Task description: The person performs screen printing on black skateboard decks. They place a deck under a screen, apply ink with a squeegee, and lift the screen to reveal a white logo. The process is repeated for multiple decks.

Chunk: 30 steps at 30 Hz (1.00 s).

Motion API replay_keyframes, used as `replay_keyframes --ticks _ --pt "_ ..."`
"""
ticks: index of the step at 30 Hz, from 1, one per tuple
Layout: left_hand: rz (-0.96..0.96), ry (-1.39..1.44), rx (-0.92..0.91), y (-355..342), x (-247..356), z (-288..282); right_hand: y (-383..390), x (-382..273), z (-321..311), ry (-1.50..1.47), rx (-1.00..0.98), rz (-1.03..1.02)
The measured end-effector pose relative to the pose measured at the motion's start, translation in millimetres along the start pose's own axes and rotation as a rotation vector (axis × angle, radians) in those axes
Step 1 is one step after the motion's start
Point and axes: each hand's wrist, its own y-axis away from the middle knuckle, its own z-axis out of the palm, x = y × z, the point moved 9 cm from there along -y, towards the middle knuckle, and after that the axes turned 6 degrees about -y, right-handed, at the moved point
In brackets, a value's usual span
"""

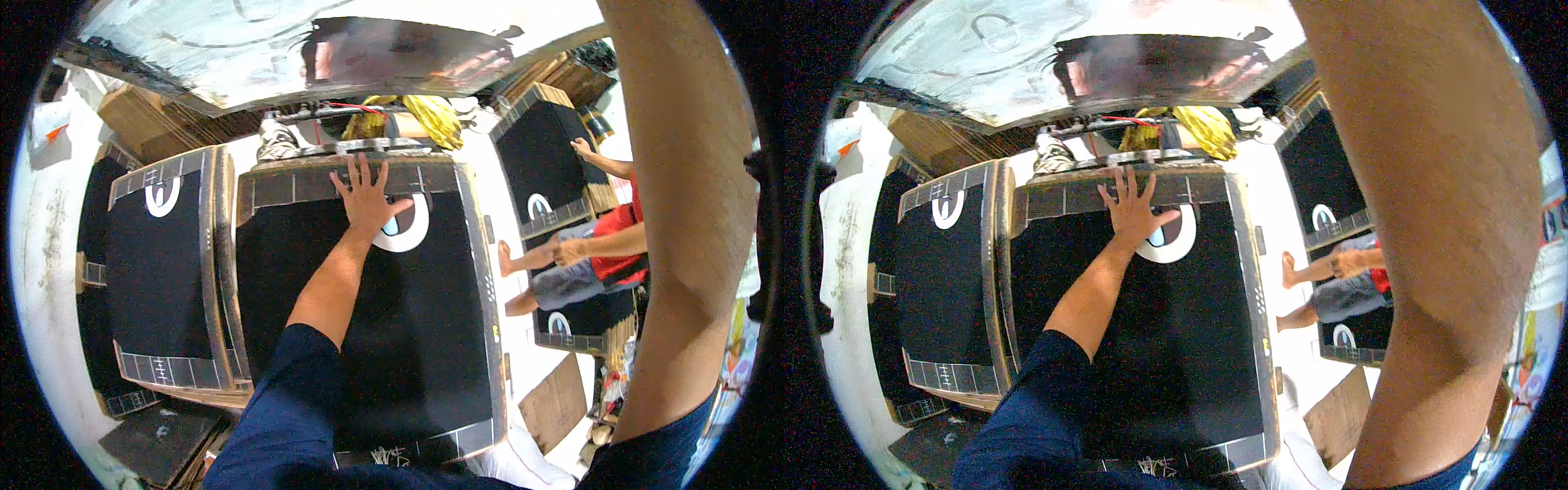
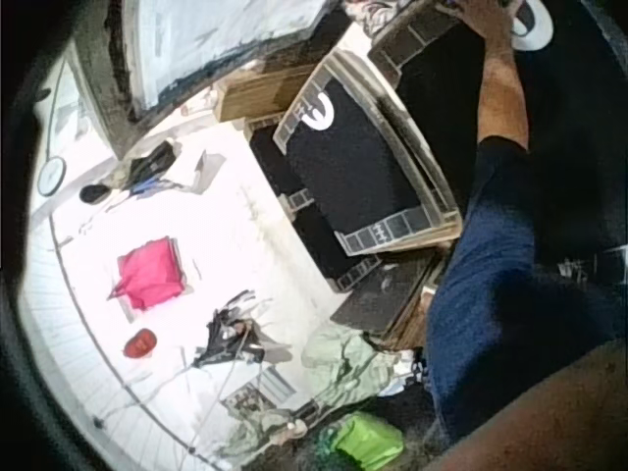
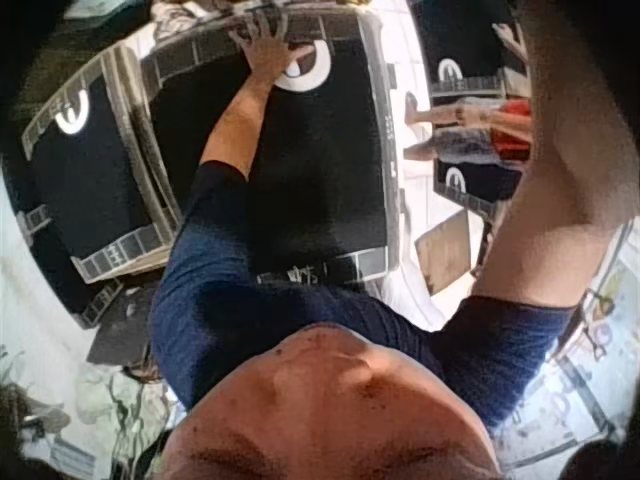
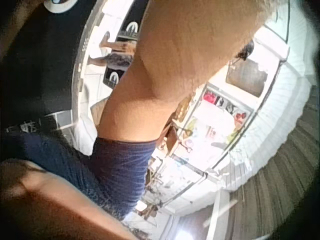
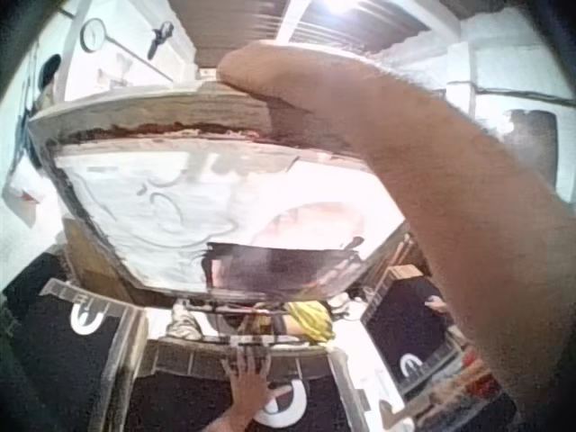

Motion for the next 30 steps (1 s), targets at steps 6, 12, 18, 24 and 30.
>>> replay_keyframes --ticks 6,12,18,24,30 --pt "0.270 0.252 0.046 105.4 112.7 -49.5 61.1 8.4 -22.1 -0.016 -0.011 0.143" --pt "0.695 0.606 -0.417 369.4 239.9 -89.3 164.3 14.5 -51.9 0.013 -0.057 0.319" --pt "0.752 0.569 -0.440 402.6 240.6 -85.4 262.3 22.7 -80.1 0.056 -0.081 0.465" --pt "0.778 0.503 -0.493 402.4 244.9 -84.9 318.6 32.5 -85.8 0.055 -0.101 0.553" --pt "0.455 0.492 -0.353 390.3 153.2 -110.0 324.6 34.7 -77.7 0.007 -0.087 0.560"
